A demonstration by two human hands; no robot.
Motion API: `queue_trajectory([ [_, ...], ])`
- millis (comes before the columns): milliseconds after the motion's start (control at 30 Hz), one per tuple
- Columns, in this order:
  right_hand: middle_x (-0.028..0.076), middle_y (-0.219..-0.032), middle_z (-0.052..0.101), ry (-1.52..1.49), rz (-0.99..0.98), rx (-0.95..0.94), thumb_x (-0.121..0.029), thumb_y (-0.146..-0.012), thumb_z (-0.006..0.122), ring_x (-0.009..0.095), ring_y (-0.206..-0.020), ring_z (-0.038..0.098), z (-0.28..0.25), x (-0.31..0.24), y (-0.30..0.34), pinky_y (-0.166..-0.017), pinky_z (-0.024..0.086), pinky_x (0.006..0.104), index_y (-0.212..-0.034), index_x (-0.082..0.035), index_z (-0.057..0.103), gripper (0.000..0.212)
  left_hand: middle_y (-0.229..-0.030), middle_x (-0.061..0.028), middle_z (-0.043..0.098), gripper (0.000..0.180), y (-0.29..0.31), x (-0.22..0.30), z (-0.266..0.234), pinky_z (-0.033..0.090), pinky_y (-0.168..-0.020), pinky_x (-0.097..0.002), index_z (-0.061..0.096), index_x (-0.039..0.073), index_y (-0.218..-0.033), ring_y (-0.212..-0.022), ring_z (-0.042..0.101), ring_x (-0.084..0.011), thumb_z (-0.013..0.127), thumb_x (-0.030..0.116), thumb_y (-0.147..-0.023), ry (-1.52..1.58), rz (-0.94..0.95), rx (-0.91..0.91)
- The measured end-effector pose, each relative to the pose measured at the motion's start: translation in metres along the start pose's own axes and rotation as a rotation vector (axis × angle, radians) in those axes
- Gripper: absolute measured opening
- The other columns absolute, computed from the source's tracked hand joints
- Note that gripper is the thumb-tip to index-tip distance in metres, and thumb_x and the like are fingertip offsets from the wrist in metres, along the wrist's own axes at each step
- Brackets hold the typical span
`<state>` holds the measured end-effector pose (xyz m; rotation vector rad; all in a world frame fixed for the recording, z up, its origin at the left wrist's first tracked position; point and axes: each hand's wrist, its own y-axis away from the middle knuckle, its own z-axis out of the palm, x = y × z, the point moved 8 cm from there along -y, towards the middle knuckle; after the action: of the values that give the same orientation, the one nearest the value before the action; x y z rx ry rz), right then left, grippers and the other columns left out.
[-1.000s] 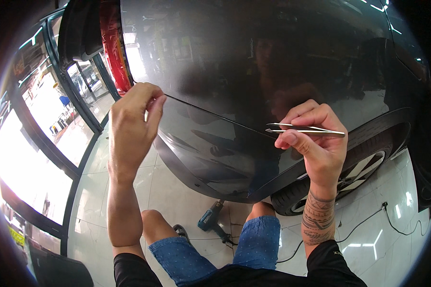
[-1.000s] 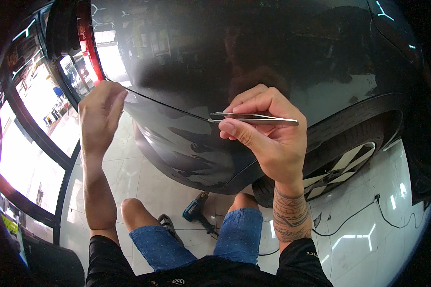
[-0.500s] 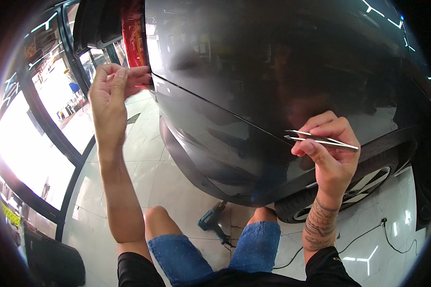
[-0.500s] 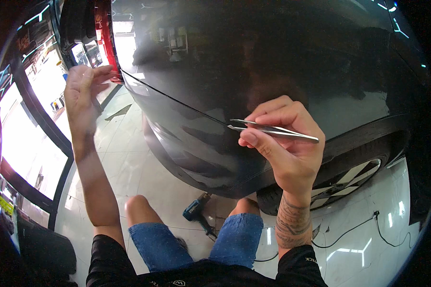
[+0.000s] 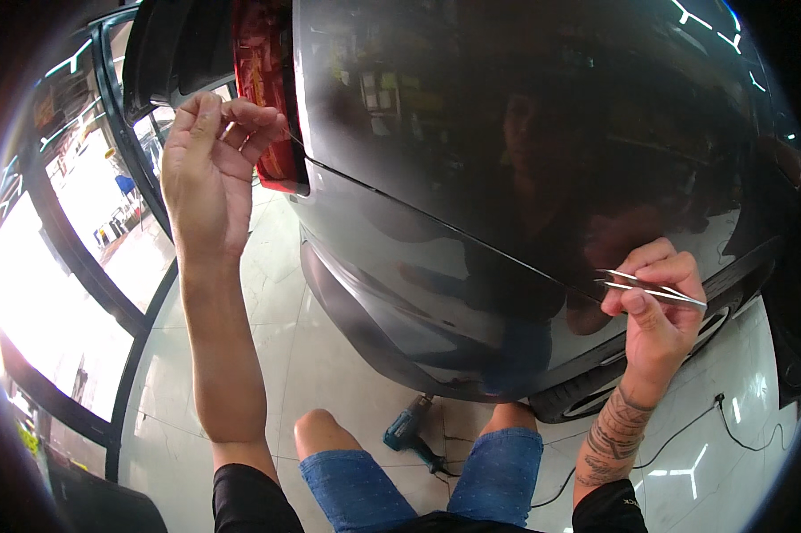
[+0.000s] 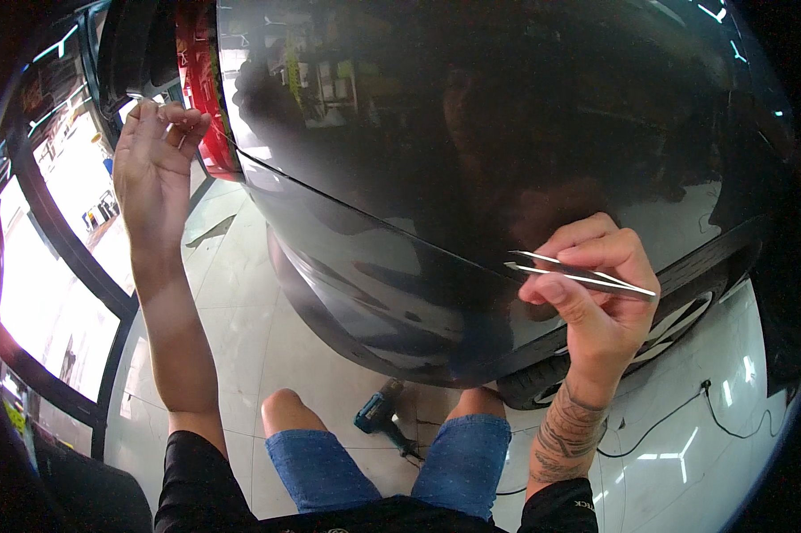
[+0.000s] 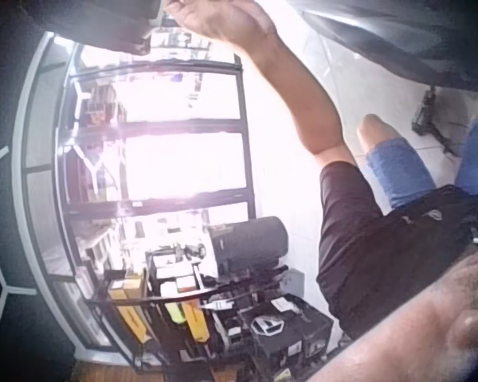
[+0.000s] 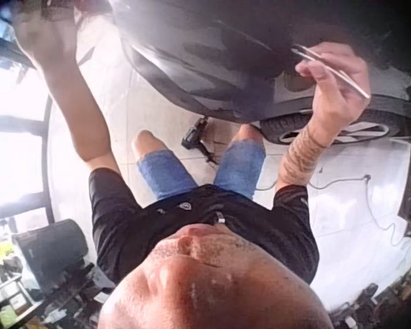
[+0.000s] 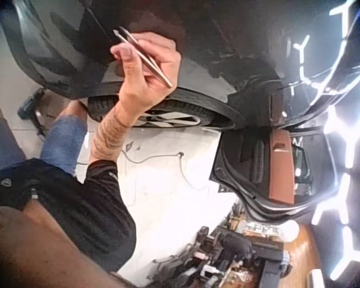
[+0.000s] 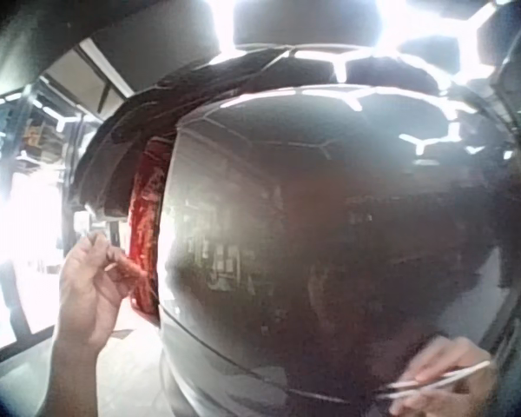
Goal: The person uses a precision blade to trim the edges of a vinyl wrap on the rear bumper of a grey car. They carefully follow the body lines and creases, removing excess material to create a clean finish.
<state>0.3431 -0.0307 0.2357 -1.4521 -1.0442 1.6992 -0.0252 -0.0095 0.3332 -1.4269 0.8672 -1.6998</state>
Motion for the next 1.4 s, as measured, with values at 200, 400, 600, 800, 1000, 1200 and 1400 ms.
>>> queue_trajectory([
  [200,0.014,-0.082,0.056,0.036,-0.016,0.065,-0.008,-0.077,0.073,0.013,-0.056,0.058,0.003,-0.001,0.001,-0.051,0.055,0.0244,-0.089,0.002,0.052,0.026,-0.091,-0.0094,0.061,0.015,-0.030,0.007,-0.038,0.050,-0.089,-0.0358,0.052,0.006,-0.105,-0.091,0.062,-0.0184,0.049,0.017,-0.096,-0.099,0.080,-0.091],
  [400,0.011,-0.080,0.054,0.134,-0.006,0.132,-0.015,-0.077,0.075,0.013,-0.054,0.054,0.001,-0.001,0.004,-0.046,0.045,0.0217,-0.089,0.000,0.054,0.029,-0.088,-0.0073,0.059,0.015,-0.051,0.001,-0.065,0.049,-0.087,-0.0317,0.055,0.003,-0.103,-0.090,0.061,-0.0164,0.049,0.015,-0.096,-0.091,0.104,-0.104],
  [600,0.012,-0.082,0.054,0.100,0.000,0.148,-0.015,-0.078,0.073,0.013,-0.056,0.051,0.002,0.001,0.006,-0.048,0.043,0.0223,-0.089,-0.001,0.054,0.026,-0.088,-0.0065,0.058,0.019,-0.058,0.020,-0.110,0.047,-0.080,-0.0269,0.056,0.000,-0.106,-0.081,0.058,-0.0144,0.054,0.015,-0.094,-0.230,0.218,0.059],
  [800,0.012,-0.083,0.054,0.058,-0.001,0.192,-0.011,-0.079,0.070,0.014,-0.058,0.051,-0.003,-0.001,0.012,-0.051,0.043,0.0232,-0.091,0.000,0.057,0.020,-0.103,-0.0093,0.062,0.019,-0.006,0.021,-0.111,0.046,-0.085,-0.0275,0.061,-0.001,-0.102,-0.090,0.060,-0.0180,0.060,0.014,-0.090,-0.476,0.224,0.134],
  [1000,0.015,-0.085,0.063,0.055,0.131,0.246,-0.001,-0.081,0.065,0.019,-0.062,0.063,0.040,0.004,0.013,-0.056,0.053,0.0283,-0.095,0.002,0.059,0.016,-0.089,-0.0059,0.063,0.017,0.107,-0.040,-0.259,0.044,-0.088,-0.0322,0.065,0.000,-0.091,-0.088,0.058,-0.0163,0.060,0.016,-0.091,-0.689,-0.041,0.360],
  [1200,0.016,-0.086,0.064,-0.002,0.154,0.251,0.005,-0.083,0.064,0.020,-0.073,0.067,0.091,0.022,0.020,-0.062,0.057,0.0258,-0.096,0.007,0.059,0.014,-0.078,-0.0155,0.067,0.015,0.316,-0.141,-0.320,0.048,-0.072,-0.0355,0.061,-0.004,-0.084,-0.077,0.065,-0.0296,0.049,0.005,-0.083,-1.182,-0.676,0.090],
  [1400,0.016,-0.087,0.063,0.197,-0.028,0.205,0.005,-0.079,0.068,0.017,-0.072,0.067,0.108,0.015,0.012,-0.062,0.056,0.0234,-0.097,0.007,0.061,0.019,-0.051,-0.0102,0.061,0.017,0.584,-0.150,-0.399,0.049,-0.045,-0.0310,0.067,0.000,-0.061,-0.046,0.061,-0.0167,0.052,-0.001,-0.069,-1.231,-1.084,-0.134],
])
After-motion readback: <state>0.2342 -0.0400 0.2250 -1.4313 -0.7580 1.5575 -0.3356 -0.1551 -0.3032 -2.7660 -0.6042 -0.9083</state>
